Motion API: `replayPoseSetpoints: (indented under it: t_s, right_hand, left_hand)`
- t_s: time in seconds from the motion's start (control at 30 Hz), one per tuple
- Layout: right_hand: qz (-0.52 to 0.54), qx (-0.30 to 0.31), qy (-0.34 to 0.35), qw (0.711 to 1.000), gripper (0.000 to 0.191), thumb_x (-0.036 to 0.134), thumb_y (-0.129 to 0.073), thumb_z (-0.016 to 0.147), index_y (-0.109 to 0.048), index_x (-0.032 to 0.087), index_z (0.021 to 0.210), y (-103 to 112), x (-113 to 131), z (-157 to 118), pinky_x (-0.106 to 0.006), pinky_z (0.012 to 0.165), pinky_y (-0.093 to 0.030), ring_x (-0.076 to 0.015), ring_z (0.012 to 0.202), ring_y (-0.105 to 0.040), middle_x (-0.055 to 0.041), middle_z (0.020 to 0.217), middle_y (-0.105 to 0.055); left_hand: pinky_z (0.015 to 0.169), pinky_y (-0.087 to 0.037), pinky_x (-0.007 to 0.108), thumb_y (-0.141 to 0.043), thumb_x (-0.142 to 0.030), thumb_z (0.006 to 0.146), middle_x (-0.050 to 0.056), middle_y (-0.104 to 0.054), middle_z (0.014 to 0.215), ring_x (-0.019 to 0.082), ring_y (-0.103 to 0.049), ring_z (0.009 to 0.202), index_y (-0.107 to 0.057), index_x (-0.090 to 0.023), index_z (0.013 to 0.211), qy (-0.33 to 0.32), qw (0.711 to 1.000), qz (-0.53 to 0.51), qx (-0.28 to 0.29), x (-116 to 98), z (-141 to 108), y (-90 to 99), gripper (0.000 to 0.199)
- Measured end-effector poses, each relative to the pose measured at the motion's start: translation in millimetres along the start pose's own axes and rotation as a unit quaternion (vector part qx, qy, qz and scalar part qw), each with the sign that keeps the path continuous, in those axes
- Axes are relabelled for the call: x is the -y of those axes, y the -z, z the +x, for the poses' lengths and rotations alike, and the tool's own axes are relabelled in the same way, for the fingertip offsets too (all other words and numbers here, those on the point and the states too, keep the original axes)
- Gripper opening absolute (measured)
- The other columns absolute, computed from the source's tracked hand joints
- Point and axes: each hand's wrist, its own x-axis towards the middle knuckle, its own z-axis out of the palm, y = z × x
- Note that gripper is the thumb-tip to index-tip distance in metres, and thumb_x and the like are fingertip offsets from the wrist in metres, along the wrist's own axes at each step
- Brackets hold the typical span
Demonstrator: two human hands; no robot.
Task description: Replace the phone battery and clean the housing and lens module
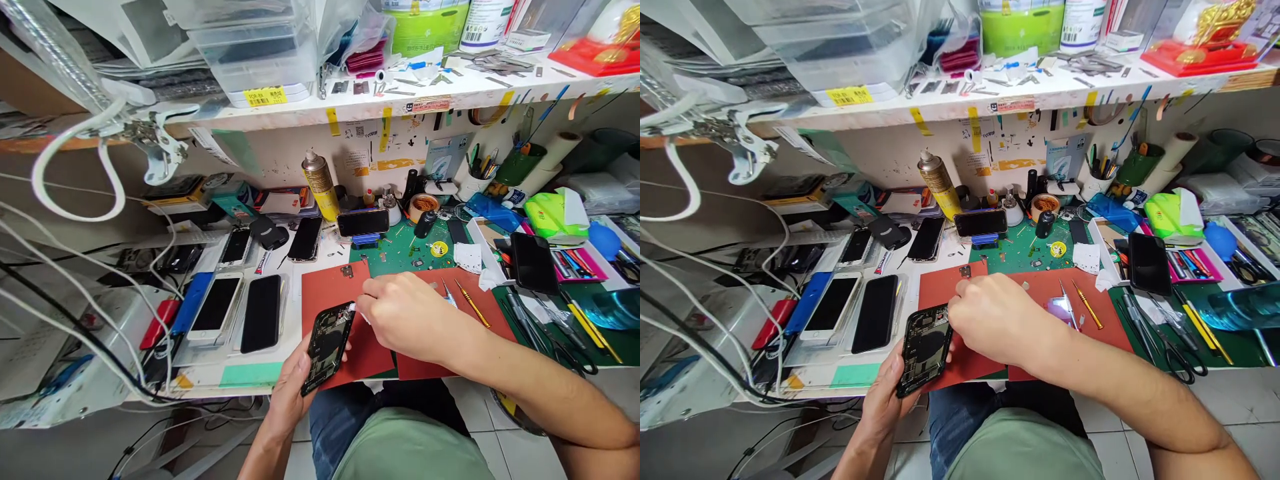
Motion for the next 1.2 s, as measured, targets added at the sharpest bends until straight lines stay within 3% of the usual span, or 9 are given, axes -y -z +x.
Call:
replayPoseSetpoints:
  t_s: [0.17,0.33,0.53,0.6,0.67,0.73,0.8,0.93,1.2]
  right_hand:
    - [-0.075,-0.002,0.044,0.996,0.020,0.004,-0.058,0.096,-0.074,0.012,0.089,2.4,12.1,-4.1,-0.031,0.060,-0.039,-0.0203,0.073,-0.063,-0.0109,0.082,-0.070]
    - [-0.156,-0.151,0.037,0.976,0.023,0.000,-0.057,0.088,-0.070,0.015,0.078,-0.3,16.9,-37.3,-0.035,0.056,-0.036,-0.0222,0.064,-0.057,-0.0082,0.071,-0.063]
    - [-0.027,-0.228,-0.093,0.969,0.030,0.008,-0.049,0.104,-0.071,0.017,0.085,-55.0,9.4,-62.3,-0.035,0.057,-0.030,-0.0187,0.062,-0.053,-0.0033,0.072,-0.059]
    - [0.058,-0.198,-0.144,0.968,0.024,0.011,-0.055,0.104,-0.072,0.017,0.088,-78.2,9.4,-56.1,-0.033,0.059,-0.030,-0.0173,0.063,-0.055,-0.0028,0.075,-0.062]
    - [0.118,-0.162,-0.160,0.967,0.016,0.010,-0.062,0.101,-0.072,0.017,0.090,-95.0,10.7,-46.5,-0.031,0.059,-0.032,-0.0161,0.066,-0.059,-0.0019,0.078,-0.064]
    - [0.133,-0.138,-0.152,0.969,0.010,0.015,-0.067,0.100,-0.073,0.018,0.093,-104.8,12.7,-37.1,-0.029,0.059,-0.033,-0.0147,0.069,-0.062,-0.0004,0.080,-0.066]
    - [0.137,-0.124,-0.144,0.972,0.008,0.019,-0.068,0.102,-0.074,0.020,0.096,-110.0,15.4,-30.4,-0.027,0.059,-0.034,-0.0136,0.070,-0.062,0.0005,0.082,-0.066]
    - [0.157,-0.108,-0.137,0.972,0.013,0.022,-0.065,0.105,-0.076,0.021,0.112,-115.7,21.8,-27.8,-0.026,0.062,-0.037,-0.0142,0.076,-0.064,-0.0012,0.088,-0.069]
    - [0.197,-0.096,-0.139,0.966,0.021,0.035,-0.062,0.108,-0.076,0.020,0.112,-116.9,28.4,-35.0,-0.026,0.066,-0.040,-0.0155,0.077,-0.062,-0.0027,0.090,-0.067]
  left_hand:
    - [0.095,-0.065,0.045,-0.080,-0.062,0.087,0.016,-0.081,0.115,0.034,-0.079,0.103,-0.079,-0.017,0.127,0.009,0.999,0.021,-0.038,-1.0,0.0,-6.2,0.060]
    - [0.099,-0.063,0.047,-0.081,-0.062,0.086,0.016,-0.081,0.114,0.033,-0.079,0.103,-0.076,-0.018,0.133,-0.001,0.999,0.008,-0.053,-3.7,0.1,-11.1,0.064]
    - [0.101,-0.060,0.053,-0.059,-0.063,0.103,0.019,-0.076,0.130,0.035,-0.075,0.113,-0.071,-0.023,0.142,-0.096,0.990,0.095,0.029,-16.4,-11.4,-15.4,0.057]
    - [0.107,-0.057,0.053,-0.054,-0.051,0.108,0.017,-0.068,0.145,0.035,-0.067,0.129,-0.067,-0.031,0.147,-0.211,0.934,0.266,0.107,-25.6,-17.7,-22.5,0.046]
    - [0.112,-0.052,0.056,-0.060,-0.033,0.107,0.014,-0.055,0.159,0.036,-0.056,0.141,-0.064,-0.039,0.150,-0.345,0.804,0.448,0.183,-35.1,-23.4,-33.9,0.044]
    - [0.109,-0.053,0.053,-0.064,-0.018,0.101,0.014,-0.050,0.160,0.034,-0.053,0.139,-0.062,-0.040,0.151,-0.414,0.690,0.562,0.192,-41.8,-27.6,-47.4,0.054]
    - [0.104,-0.056,0.050,-0.067,-0.013,0.098,0.016,-0.049,0.156,0.034,-0.054,0.134,-0.063,-0.039,0.150,-0.443,0.625,0.617,0.181,-43.6,-30.4,-59.6,0.058]
    - [0.100,-0.057,0.052,-0.065,-0.011,0.098,0.019,-0.049,0.153,0.035,-0.055,0.132,-0.060,-0.039,0.152,-0.455,0.575,0.658,0.172,-36.1,-34.4,-68.7,0.061]
    - [0.100,-0.055,0.052,-0.060,-0.009,0.099,0.020,-0.052,0.156,0.037,-0.057,0.133,-0.050,-0.039,0.161,-0.423,0.541,0.702,0.187,-30.3,-43.2,-62.9,0.069]
